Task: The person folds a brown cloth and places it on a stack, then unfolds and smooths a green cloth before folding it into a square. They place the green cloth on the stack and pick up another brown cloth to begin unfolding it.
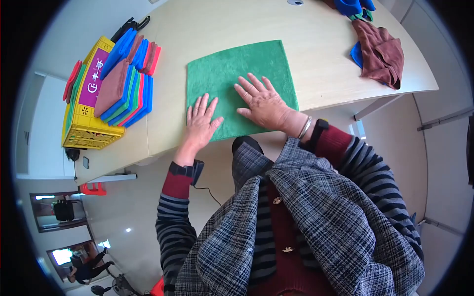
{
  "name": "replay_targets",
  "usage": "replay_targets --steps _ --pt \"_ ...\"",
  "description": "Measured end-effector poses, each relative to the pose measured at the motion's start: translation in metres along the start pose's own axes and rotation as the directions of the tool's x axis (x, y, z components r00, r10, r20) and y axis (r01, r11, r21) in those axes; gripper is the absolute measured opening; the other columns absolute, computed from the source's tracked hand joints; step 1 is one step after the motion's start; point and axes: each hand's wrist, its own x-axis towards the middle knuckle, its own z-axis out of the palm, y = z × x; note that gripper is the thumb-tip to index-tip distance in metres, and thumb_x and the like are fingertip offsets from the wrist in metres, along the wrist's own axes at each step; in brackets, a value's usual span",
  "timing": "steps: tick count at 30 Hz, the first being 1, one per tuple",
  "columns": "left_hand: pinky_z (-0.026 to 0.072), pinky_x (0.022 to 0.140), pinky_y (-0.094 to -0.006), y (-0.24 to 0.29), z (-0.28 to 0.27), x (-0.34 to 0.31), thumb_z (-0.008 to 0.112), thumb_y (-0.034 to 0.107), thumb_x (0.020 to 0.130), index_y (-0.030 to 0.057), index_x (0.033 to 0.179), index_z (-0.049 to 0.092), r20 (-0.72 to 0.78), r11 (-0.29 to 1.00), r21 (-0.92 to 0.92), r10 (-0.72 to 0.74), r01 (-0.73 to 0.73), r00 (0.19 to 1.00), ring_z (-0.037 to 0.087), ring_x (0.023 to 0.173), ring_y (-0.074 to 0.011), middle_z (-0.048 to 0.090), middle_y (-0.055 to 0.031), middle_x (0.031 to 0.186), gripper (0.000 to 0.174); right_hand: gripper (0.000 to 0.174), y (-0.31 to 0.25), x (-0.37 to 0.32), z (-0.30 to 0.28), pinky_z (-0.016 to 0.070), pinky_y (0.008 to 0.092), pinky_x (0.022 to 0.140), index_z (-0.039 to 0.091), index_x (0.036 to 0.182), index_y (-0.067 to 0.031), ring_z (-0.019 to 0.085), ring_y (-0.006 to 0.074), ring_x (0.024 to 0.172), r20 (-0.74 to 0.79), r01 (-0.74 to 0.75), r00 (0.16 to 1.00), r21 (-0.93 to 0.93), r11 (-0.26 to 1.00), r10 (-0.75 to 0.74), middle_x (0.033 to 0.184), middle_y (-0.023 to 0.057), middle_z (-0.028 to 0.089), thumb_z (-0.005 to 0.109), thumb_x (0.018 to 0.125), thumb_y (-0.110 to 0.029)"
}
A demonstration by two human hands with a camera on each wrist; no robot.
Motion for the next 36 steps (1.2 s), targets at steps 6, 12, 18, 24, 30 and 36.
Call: replay_targets --steps 6,12,18,24,30,36 --pt "0.0143 0.12 -0.0539 -0.004 0.002 -0.045 0.048 0.053 0.097 0.0177 0.156 0.031 -0.098 0.993 -0.106 -0.065 0.054 0.993 0.021 0.149 -0.0325 0.024 -0.0137 0.162 0.07 0.063 0.026 -0.031 0.012 0.0232 0.0504 0.118 0.039 0.15 -0.0091 0.029 0.0316 0.146 -0.06 -0.137 0.989 -0.04 0.99 0.135 0.157 0.0122 0.036 0.044 0.101 -0.048" --pt "0.0216 0.119 -0.0535 0.009 -0.008 -0.086 0.07 0.023 0.085 0.0136 0.149 0.039 -0.208 1.0 0.026 0.0 0.006 0.978 0.031 0.145 -0.0308 0.033 -0.0121 0.157 0.072 0.057 0.092 -0.092 -0.022 0.0255 0.05 0.118 0.041 0.148 -0.0114 0.033 0.0302 0.145 -0.076 -0.156 0.984 0.065 0.986 0.161 0.155 0.011 0.038 0.053 0.096 -0.031" --pt "0.0339 0.114 -0.0486 -0.01 0.026 -0.092 0.075 -0.001 0.069 0.0065 0.138 0.048 -0.433 0.988 0.145 0.117 -0.059 0.894 0.046 0.135 -0.0297 0.047 -0.0115 0.147 0.074 0.065 0.078 -0.119 -0.034 0.0269 0.0498 0.119 0.042 0.147 -0.0137 0.036 0.0296 0.144 -0.078 0.033 0.996 -0.079 0.996 -0.039 0.154 0.0109 0.039 0.063 0.086 -0.013" --pt "0.0459 0.104 -0.0436 -0.015 0.021 -0.09 0.069 -0.004 0.069 0.0027 0.12 0.061 -0.502 0.981 0.126 0.192 -0.148 0.844 0.058 0.121 -0.0308 0.06 -0.013 0.131 0.052 0.071 0.074 -0.091 -0.018 0.0298 0.0499 0.118 0.044 0.146 -0.0158 0.039 0.0306 0.142 -0.17 0.16 0.973 0.016 0.987 -0.155 0.153 0.01 0.041 0.068 0.08 -0.006" --pt "0.0494 0.098 -0.0422 -0.012 0.006 -0.094 0.07 -0.006 0.067 0.0023 0.109 0.065 -0.528 0.989 0.08 0.148 -0.125 0.836 0.063 0.112 -0.0309 0.066 -0.0121 0.119 0.043 0.062 0.056 -0.081 -0.027 0.0415 0.0441 0.111 0.054 0.136 -0.0143 0.049 0.0303 0.134 -0.208 0.291 0.939 0.06 0.955 -0.273 0.144 0.0099 0.052 0.073 0.077 -0.007" --pt "0.0527 0.088 -0.039 0.001 -0.034 -0.119 0.063 -0.005 0.074 0.0014 0.104 0.065 -0.458 0.975 -0.204 -0.011 -0.093 0.889 0.067 0.098 -0.0313 0.069 -0.014 0.107 0.031 0.038 0.053 -0.097 -0.044 0.0541 0.0342 0.085 0.066 0.114 -0.0074 0.068 0.0275 0.099 -0.151 0.107 0.988 0.51 0.854 -0.033 0.106 0.0106 0.07 0.074 0.077 -0.005"
